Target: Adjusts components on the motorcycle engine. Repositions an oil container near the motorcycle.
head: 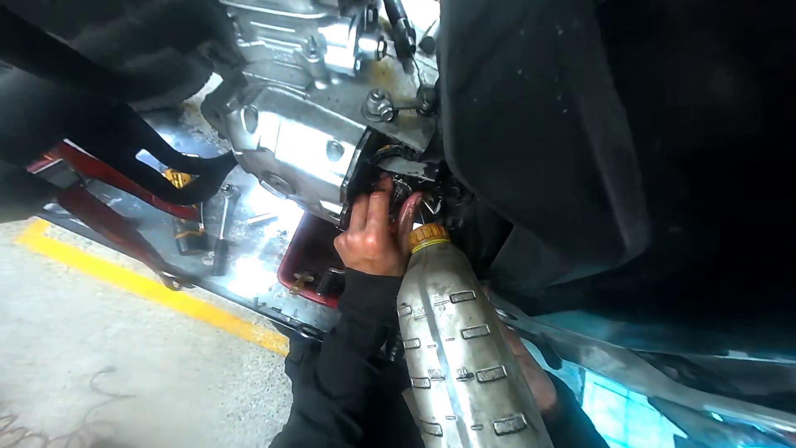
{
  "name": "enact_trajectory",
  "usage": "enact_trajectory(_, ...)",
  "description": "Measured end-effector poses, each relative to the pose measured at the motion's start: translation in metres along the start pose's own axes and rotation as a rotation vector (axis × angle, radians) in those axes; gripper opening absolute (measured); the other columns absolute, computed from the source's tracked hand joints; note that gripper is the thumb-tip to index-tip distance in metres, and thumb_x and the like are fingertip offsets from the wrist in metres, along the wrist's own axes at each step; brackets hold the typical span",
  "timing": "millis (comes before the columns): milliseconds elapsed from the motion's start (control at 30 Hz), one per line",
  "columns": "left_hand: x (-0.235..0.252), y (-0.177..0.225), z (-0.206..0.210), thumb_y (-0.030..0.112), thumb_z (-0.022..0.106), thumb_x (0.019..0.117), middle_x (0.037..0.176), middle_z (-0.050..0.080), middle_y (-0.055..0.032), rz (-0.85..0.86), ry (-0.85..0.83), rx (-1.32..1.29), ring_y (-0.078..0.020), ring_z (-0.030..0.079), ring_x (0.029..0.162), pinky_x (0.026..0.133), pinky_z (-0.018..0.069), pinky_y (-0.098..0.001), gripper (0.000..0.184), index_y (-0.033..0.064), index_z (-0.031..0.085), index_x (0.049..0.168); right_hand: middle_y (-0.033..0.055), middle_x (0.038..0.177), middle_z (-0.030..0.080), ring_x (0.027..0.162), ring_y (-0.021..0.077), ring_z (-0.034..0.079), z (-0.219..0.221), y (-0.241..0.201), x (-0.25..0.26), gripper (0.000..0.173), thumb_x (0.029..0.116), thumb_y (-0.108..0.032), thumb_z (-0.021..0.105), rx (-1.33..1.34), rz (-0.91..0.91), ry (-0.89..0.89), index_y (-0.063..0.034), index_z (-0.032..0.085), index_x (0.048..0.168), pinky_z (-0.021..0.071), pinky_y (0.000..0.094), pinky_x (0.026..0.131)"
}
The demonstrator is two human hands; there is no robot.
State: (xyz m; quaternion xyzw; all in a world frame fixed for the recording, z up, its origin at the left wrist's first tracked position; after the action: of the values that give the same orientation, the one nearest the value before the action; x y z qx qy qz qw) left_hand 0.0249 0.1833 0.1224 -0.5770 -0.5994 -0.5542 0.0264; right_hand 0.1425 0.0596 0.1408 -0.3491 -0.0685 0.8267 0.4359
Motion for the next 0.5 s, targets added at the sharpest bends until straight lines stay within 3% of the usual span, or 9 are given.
enact_trajectory(33, 0.000, 0.000, 0.001, 0.037, 0.073, 0.0928, 0.089, 0.074, -0.0169, -0.003, -0.007, -0.013, -0.0278, 0.071, 0.068, 0.053, 0.0542, -0.0410, 0.041, -0.0006, 0.075, 0.109, -0.0049, 0.094, 0.075, 0.090, 0.0014, 0.073, 0.010, -0.005, 0.001, 0.044, 0.1122, -0.041, 0.023, -0.085, 0.033, 0.140, -0.0231, 0.064, 0.109, 0.0613, 0.0198, 0.075)
enact_trajectory(100, 0.000, 0.001, 0.005, 0.035, 0.071, 0.0943, 0.089, 0.074, -0.0181, -0.018, -0.003, -0.046, -0.0283, 0.072, 0.069, 0.055, 0.0552, -0.0412, 0.040, -0.0031, 0.075, 0.108, -0.0052, 0.084, 0.072, 0.082, -0.0006, 0.071, 0.023, -0.012, 0.004, 0.053, 0.1126, -0.035, 0.009, -0.148, 0.110, 0.283, -0.0198, 0.059, 0.104, 0.0594, 0.0170, 0.066)
enact_trajectory(200, -0.001, 0.002, 0.008, 0.033, 0.069, 0.0943, 0.083, 0.071, -0.0172, -0.040, 0.052, -0.057, -0.0267, 0.069, 0.066, 0.054, 0.0532, -0.0394, 0.038, -0.0039, 0.075, 0.100, -0.0036, 0.083, 0.071, 0.081, 0.0003, 0.071, 0.024, -0.014, 0.004, 0.052, 0.1130, -0.033, 0.010, -0.166, 0.117, 0.348, -0.0177, 0.059, 0.105, 0.0589, 0.0169, 0.065)
enact_trajectory(367, -0.001, 0.000, 0.012, 0.026, 0.070, 0.0933, 0.082, 0.073, -0.0137, -0.068, 0.166, -0.121, -0.0208, 0.071, 0.069, 0.058, 0.0563, -0.0362, 0.029, -0.0027, 0.075, 0.094, -0.0040, 0.086, 0.073, 0.082, 0.0027, 0.073, 0.016, -0.008, 0.003, 0.047, 0.1127, -0.038, 0.017, -0.176, 0.081, 0.294, -0.0214, 0.061, 0.106, 0.0608, 0.0196, 0.067)
enact_trajectory(500, -0.002, -0.001, 0.009, 0.027, 0.069, 0.0955, 0.089, 0.074, -0.0138, -0.093, 0.068, -0.114, -0.0237, 0.072, 0.073, 0.059, 0.0562, -0.0386, 0.030, -0.0007, 0.075, 0.105, -0.0029, 0.087, 0.074, 0.082, 0.0040, 0.073, 0.019, -0.007, -0.001, 0.051, 0.1122, -0.042, 0.016, -0.175, 0.076, 0.293, -0.0214, 0.062, 0.105, 0.0611, 0.0209, 0.066)
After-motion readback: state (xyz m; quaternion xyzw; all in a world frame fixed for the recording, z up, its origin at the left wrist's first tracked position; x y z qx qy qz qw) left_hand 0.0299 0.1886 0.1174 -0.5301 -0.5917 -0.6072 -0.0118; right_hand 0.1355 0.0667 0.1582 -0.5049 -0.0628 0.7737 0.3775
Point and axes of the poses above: each hand's wrist, its own x-axis towards the middle knuckle, its own z-axis out of the palm, y = z × x, the point moved 7 cm from there along x, towards the middle knuckle
